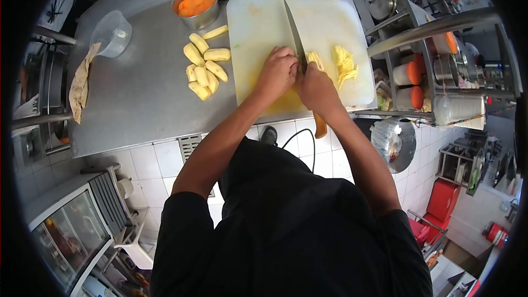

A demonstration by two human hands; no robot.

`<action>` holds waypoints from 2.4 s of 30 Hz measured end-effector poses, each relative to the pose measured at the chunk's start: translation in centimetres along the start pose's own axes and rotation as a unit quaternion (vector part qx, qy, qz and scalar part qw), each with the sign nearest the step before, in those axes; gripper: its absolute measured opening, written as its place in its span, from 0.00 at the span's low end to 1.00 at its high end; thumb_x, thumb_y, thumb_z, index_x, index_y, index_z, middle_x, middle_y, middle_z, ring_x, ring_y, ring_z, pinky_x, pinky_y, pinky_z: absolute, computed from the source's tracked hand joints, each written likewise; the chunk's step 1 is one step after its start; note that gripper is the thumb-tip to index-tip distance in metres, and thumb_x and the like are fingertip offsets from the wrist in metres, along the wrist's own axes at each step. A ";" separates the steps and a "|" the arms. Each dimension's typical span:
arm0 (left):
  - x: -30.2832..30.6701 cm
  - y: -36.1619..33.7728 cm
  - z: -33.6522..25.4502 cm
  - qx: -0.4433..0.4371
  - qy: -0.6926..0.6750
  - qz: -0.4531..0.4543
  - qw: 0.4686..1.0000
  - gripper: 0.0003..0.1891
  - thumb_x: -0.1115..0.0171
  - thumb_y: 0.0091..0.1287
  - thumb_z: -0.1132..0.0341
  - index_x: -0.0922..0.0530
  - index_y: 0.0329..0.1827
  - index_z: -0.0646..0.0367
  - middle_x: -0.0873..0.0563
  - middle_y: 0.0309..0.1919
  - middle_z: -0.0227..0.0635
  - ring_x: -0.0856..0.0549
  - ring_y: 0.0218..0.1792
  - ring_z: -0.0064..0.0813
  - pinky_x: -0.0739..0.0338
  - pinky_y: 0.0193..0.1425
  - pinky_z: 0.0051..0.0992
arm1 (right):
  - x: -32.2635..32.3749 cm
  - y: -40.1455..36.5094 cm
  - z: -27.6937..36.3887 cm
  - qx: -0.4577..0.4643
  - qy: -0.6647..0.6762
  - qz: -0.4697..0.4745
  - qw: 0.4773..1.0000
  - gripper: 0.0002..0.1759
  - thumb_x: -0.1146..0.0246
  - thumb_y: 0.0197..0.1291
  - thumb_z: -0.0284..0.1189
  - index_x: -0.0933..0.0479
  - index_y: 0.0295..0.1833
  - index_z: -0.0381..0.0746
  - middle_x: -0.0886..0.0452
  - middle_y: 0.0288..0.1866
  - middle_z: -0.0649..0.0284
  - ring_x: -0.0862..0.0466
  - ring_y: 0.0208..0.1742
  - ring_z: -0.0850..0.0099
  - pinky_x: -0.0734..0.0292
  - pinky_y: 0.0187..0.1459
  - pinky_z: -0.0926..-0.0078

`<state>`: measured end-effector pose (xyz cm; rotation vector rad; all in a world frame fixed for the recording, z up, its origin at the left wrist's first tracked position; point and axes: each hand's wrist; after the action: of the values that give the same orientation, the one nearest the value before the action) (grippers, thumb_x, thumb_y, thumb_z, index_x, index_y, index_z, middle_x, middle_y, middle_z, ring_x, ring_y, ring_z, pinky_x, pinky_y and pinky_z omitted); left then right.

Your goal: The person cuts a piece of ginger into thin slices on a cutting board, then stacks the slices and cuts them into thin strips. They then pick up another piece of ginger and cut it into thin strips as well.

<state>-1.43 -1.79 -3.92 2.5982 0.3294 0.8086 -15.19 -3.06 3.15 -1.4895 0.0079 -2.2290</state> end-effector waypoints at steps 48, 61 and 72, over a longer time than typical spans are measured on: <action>0.3 0.2 0.0 0.010 0.002 -0.003 1.000 0.04 0.31 0.60 0.79 0.13 0.37 0.66 0.14 0.42 0.39 0.16 0.47 0.43 0.19 0.53 0.37 | 4.1 0.9 1.7 -0.047 0.132 0.084 0.986 0.17 0.48 0.72 0.31 0.29 0.49 0.23 0.15 0.34 0.35 0.12 0.26 0.47 0.15 0.33 0.54; 0.2 0.1 0.2 0.028 -0.019 -0.021 0.999 0.03 0.31 0.60 0.78 0.13 0.36 0.64 0.14 0.42 0.37 0.16 0.47 0.42 0.20 0.53 0.36 | 2.7 -1.0 1.8 -0.060 0.106 0.083 0.989 0.15 0.49 0.73 0.30 0.30 0.48 0.24 0.15 0.30 0.39 0.13 0.23 0.52 0.15 0.30 0.58; 0.2 0.2 0.4 0.054 -0.046 -0.031 0.997 0.03 0.31 0.61 0.79 0.12 0.37 0.64 0.14 0.42 0.37 0.15 0.46 0.41 0.19 0.51 0.35 | 4.1 0.7 1.5 -0.040 0.141 0.091 0.985 0.16 0.50 0.71 0.28 0.29 0.50 0.22 0.15 0.33 0.35 0.13 0.23 0.50 0.14 0.30 0.57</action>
<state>-0.97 -2.00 -4.03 2.7002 0.4348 0.6652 -14.87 -4.89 7.19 -1.1484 0.3125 -2.2912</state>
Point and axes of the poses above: each hand's wrist, its own y-axis towards the middle knuckle, its own x-axis out of the back of the hand, z = x × y
